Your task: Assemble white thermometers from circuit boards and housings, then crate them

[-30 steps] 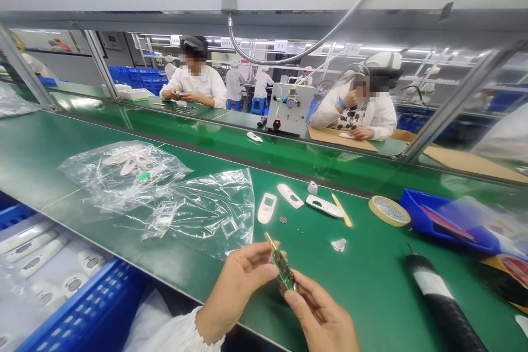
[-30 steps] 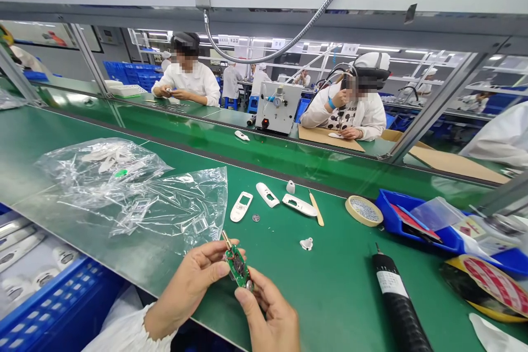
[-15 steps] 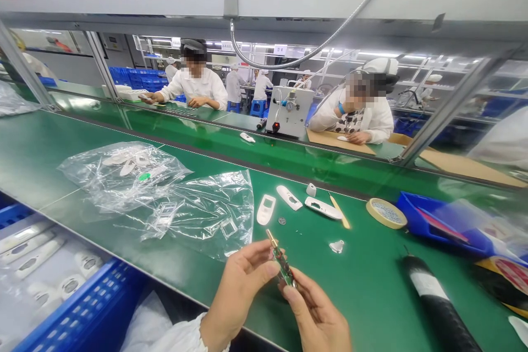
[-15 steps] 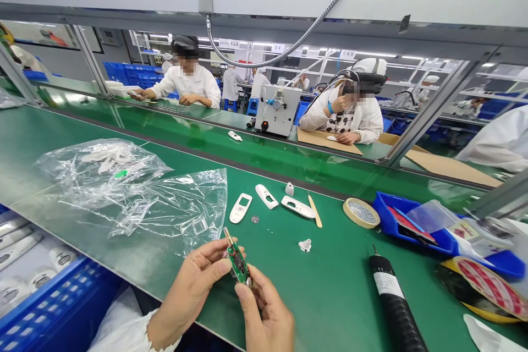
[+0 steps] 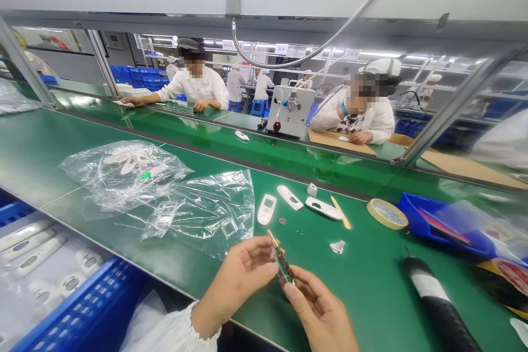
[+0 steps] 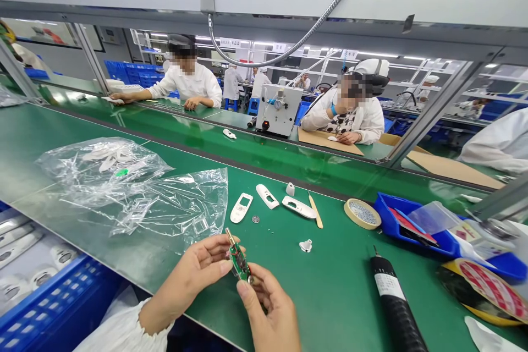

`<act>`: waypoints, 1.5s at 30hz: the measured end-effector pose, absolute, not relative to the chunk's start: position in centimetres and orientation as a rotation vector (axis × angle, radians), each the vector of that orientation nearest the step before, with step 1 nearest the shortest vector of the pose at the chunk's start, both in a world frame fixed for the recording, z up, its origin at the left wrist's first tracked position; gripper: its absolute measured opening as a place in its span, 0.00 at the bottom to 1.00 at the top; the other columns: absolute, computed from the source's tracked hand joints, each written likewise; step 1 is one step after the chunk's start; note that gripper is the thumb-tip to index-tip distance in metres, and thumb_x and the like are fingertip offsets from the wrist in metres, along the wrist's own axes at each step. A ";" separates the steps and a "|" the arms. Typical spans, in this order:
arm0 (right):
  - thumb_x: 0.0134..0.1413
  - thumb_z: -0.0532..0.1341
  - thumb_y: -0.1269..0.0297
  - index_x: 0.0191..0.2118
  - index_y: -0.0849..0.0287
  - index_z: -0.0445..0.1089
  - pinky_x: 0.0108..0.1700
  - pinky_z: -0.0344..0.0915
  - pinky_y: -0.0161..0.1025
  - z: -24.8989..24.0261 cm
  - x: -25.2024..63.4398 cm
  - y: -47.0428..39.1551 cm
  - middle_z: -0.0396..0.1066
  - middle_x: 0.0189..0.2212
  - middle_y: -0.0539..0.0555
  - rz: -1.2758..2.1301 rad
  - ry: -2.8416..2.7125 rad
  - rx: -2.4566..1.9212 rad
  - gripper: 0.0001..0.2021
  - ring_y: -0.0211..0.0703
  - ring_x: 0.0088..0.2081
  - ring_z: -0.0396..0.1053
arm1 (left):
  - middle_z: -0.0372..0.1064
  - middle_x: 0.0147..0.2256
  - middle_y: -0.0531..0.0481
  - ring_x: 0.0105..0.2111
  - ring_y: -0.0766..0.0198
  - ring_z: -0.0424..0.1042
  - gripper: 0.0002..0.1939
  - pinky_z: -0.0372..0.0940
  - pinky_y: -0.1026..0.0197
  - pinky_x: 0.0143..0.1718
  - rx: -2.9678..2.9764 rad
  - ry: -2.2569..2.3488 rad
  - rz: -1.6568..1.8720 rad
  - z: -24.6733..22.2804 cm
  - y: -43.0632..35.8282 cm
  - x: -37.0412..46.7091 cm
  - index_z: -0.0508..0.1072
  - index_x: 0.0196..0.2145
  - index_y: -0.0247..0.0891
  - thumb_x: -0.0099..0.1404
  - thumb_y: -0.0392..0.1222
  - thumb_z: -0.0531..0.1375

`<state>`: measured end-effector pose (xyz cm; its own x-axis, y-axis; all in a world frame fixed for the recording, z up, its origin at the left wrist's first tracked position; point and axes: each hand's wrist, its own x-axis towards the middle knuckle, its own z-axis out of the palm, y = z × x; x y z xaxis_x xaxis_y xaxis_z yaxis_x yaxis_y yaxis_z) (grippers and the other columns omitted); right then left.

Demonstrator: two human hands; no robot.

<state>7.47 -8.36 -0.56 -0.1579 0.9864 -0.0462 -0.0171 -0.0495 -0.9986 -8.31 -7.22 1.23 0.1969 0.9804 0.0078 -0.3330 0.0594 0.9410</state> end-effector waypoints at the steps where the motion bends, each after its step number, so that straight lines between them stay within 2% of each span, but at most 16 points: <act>1: 0.45 0.64 0.56 0.40 0.60 0.73 0.41 0.68 0.37 -0.5 7.5 -8.4 0.74 0.37 0.58 1.369 -1.306 -1.155 0.16 0.48 0.39 0.71 | 0.72 0.38 0.46 0.41 0.60 0.69 0.14 0.61 0.57 0.47 1.032 0.834 1.185 1.2 -7.2 -8.3 0.70 0.41 0.37 0.54 0.37 0.61; 7: 0.47 0.62 0.56 0.40 0.59 0.72 0.40 0.68 0.36 -0.4 7.7 -8.3 0.74 0.36 0.57 1.353 -1.420 -1.179 0.16 0.48 0.38 0.71 | 0.70 0.38 0.46 0.41 0.60 0.68 0.14 0.61 0.56 0.46 1.086 0.861 1.158 1.1 -7.2 -8.3 0.67 0.40 0.37 0.55 0.34 0.59; 16: 0.44 0.64 0.61 0.35 0.57 0.74 0.30 0.68 0.32 -1.1 8.3 -8.1 0.69 0.25 0.51 1.116 -1.562 -1.190 0.10 0.41 0.27 0.68 | 0.68 0.34 0.49 0.38 0.62 0.67 0.11 0.60 0.57 0.45 1.171 0.865 1.110 1.5 -7.2 -8.3 0.66 0.34 0.38 0.52 0.28 0.58; 26: 0.50 0.61 0.63 0.41 0.55 0.73 0.32 0.67 0.28 -1.6 7.7 -8.8 0.72 0.31 0.52 0.839 -1.617 -1.113 0.11 0.38 0.29 0.70 | 0.69 0.34 0.49 0.37 0.64 0.68 0.10 0.62 0.61 0.41 1.028 0.933 1.166 1.3 -7.5 -8.0 0.67 0.35 0.37 0.53 0.33 0.61; 30: 0.52 0.60 0.65 0.45 0.55 0.71 0.40 0.66 0.29 -1.1 8.3 -8.4 0.73 0.38 0.53 0.777 -1.785 -1.102 0.13 0.41 0.37 0.70 | 0.69 0.34 0.50 0.36 0.65 0.68 0.10 0.62 0.63 0.41 1.042 0.857 1.185 1.3 -7.3 -8.0 0.68 0.34 0.38 0.52 0.32 0.61; 33: 0.55 0.57 0.64 0.46 0.53 0.70 0.44 0.65 0.29 -0.6 8.5 -8.2 0.72 0.41 0.53 0.857 -1.797 -1.126 0.13 0.42 0.42 0.69 | 0.70 0.33 0.50 0.36 0.66 0.68 0.10 0.62 0.64 0.40 1.012 0.884 1.191 1.2 -7.2 -8.0 0.68 0.35 0.38 0.52 0.34 0.62; 38: 0.53 0.58 0.61 0.44 0.51 0.72 0.42 0.65 0.30 0.1 8.4 -8.3 0.72 0.40 0.53 1.095 -1.638 -1.157 0.12 0.43 0.41 0.69 | 0.71 0.34 0.49 0.37 0.66 0.68 0.11 0.61 0.63 0.42 0.968 0.900 1.179 0.8 -7.3 -8.0 0.69 0.36 0.38 0.53 0.35 0.63; 41: 0.51 0.60 0.58 0.43 0.52 0.72 0.40 0.66 0.32 0.3 8.4 -8.3 0.73 0.37 0.53 1.274 -1.504 -1.154 0.13 0.43 0.37 0.70 | 0.71 0.35 0.48 0.37 0.65 0.68 0.12 0.60 0.62 0.42 0.965 0.868 1.168 0.6 -7.2 -8.1 0.69 0.37 0.37 0.53 0.36 0.62; 45: 0.48 0.61 0.52 0.39 0.55 0.74 0.34 0.67 0.34 -0.1 8.4 -8.3 0.73 0.29 0.54 1.429 -1.363 -1.136 0.16 0.41 0.29 0.68 | 0.71 0.33 0.48 0.34 0.66 0.67 0.12 0.61 0.63 0.39 0.906 0.810 1.178 0.5 -7.2 -8.0 0.68 0.37 0.36 0.54 0.37 0.62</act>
<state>8.37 -8.32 -0.15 -0.2396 0.9689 -0.0612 0.0149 -0.0593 -0.9981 -8.02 -7.17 0.51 0.1997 0.9782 -0.0569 -0.4037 0.1350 0.9049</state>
